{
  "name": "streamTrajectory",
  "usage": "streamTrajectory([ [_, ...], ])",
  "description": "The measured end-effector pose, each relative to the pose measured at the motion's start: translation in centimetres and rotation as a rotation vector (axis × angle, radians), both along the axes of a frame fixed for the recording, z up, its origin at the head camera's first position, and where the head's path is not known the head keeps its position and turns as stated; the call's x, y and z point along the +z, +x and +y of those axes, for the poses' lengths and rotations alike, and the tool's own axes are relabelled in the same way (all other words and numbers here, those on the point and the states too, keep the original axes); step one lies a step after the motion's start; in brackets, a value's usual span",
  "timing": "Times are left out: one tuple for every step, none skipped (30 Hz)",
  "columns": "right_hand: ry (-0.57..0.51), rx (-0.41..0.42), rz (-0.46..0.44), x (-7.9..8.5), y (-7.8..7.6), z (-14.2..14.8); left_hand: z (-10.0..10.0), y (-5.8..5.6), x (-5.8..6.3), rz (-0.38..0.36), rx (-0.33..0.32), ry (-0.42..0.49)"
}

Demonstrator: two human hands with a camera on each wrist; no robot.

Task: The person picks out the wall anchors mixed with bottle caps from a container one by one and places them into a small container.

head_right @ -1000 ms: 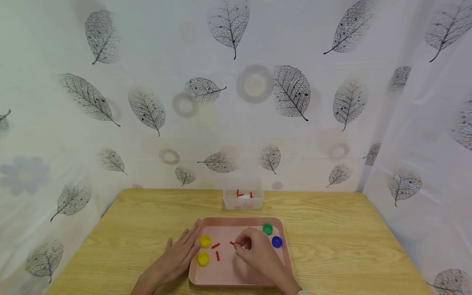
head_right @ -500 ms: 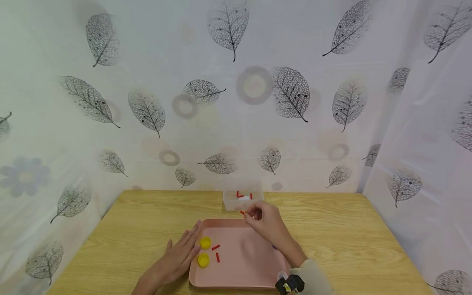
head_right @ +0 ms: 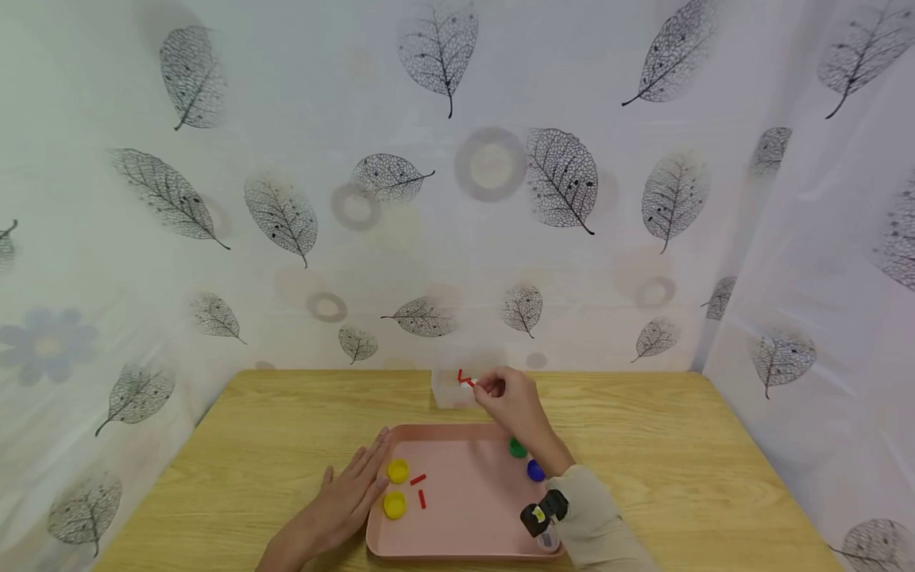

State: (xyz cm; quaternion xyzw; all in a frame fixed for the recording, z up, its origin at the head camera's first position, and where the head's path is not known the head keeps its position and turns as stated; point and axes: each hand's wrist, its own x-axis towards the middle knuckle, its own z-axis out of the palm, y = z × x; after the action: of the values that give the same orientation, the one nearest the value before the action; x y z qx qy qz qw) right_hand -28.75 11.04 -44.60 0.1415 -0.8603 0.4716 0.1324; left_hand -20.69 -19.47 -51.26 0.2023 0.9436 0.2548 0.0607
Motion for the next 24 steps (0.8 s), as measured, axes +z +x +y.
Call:
streamTrajectory([
  [-0.005,0.001,0.000,0.0,-0.3,0.0,0.0,0.0,0.0,-0.002,0.000,0.000],
  [-0.011,0.001,0.002,0.0,-0.7,-0.1,0.0,0.0,0.0,-0.003,0.001,-0.001],
  [-0.012,0.000,0.009,-0.1,-1.0,-0.1,0.0,0.0,0.1,-0.004,0.000,-0.003],
  [-0.015,-0.001,0.012,0.0,-1.3,-0.1,0.0,0.0,0.1,-0.003,0.000,-0.004],
  [-0.019,-0.003,0.012,0.0,-1.7,-0.2,0.0,0.0,0.1,-0.004,0.001,-0.005],
  [-0.020,-0.004,0.016,0.0,-2.0,-0.2,0.0,0.0,0.1,-0.005,0.001,-0.006],
  [-0.020,-0.004,0.020,0.0,-2.3,-0.3,0.0,0.0,0.1,-0.008,0.001,-0.006],
  [-0.020,-0.008,0.020,0.0,-2.6,-0.3,0.0,0.0,0.1,-0.011,0.001,-0.007],
  [-0.017,-0.011,0.018,0.0,-2.9,-0.4,-0.1,0.0,0.1,-0.015,0.000,-0.008],
  [-0.018,-0.015,0.014,0.0,-3.1,-0.4,-0.1,0.0,0.1,-0.019,0.000,-0.007],
  [-0.019,-0.018,0.012,-0.1,-3.4,-0.4,-0.1,0.0,0.1,-0.024,-0.002,-0.007],
  [-0.017,-0.022,0.011,-0.2,-3.6,-0.5,-0.1,0.0,0.0,-0.025,-0.002,-0.008],
  [-0.014,-0.025,0.009,-0.3,-3.9,-0.6,-0.2,0.0,0.0,-0.024,-0.002,-0.009],
  [-0.011,-0.029,0.004,-0.4,-4.1,-0.6,-0.2,-0.1,-0.1,-0.021,-0.001,-0.011],
  [-0.009,-0.031,-0.002,-0.6,-4.4,-0.7,-0.2,-0.1,-0.2,-0.019,0.002,-0.013],
  [-0.005,-0.035,-0.005,-0.7,-4.6,-0.8,-0.3,-0.1,-0.2,-0.013,0.002,-0.011],
  [-0.002,-0.041,-0.013,-0.9,-4.8,-0.9,-0.3,-0.1,-0.3,-0.010,0.003,-0.012],
  [-0.001,-0.046,-0.020,-1.0,-5.0,-0.9,-0.3,-0.2,-0.3,-0.004,0.006,-0.015],
  [0.003,-0.052,-0.024,-1.2,-5.1,-0.9,-0.3,-0.2,-0.3,-0.002,0.006,-0.013],
  [0.003,-0.060,-0.029,-1.3,-5.2,-1.0,-0.3,-0.2,-0.3,-0.003,0.006,-0.013],
  [0.006,-0.068,-0.031,-1.4,-5.2,-0.9,-0.3,-0.2,-0.3,-0.004,0.005,-0.011],
  [0.009,-0.075,-0.031,-1.5,-5.3,-0.9,-0.2,-0.2,-0.3,-0.004,0.003,-0.009],
  [0.011,-0.079,-0.033,-1.6,-5.4,-0.9,-0.2,-0.2,-0.2,-0.006,0.004,-0.011],
  [0.015,-0.080,-0.034,-1.7,-5.4,-0.8,-0.1,-0.2,-0.2,-0.003,0.003,-0.010],
])
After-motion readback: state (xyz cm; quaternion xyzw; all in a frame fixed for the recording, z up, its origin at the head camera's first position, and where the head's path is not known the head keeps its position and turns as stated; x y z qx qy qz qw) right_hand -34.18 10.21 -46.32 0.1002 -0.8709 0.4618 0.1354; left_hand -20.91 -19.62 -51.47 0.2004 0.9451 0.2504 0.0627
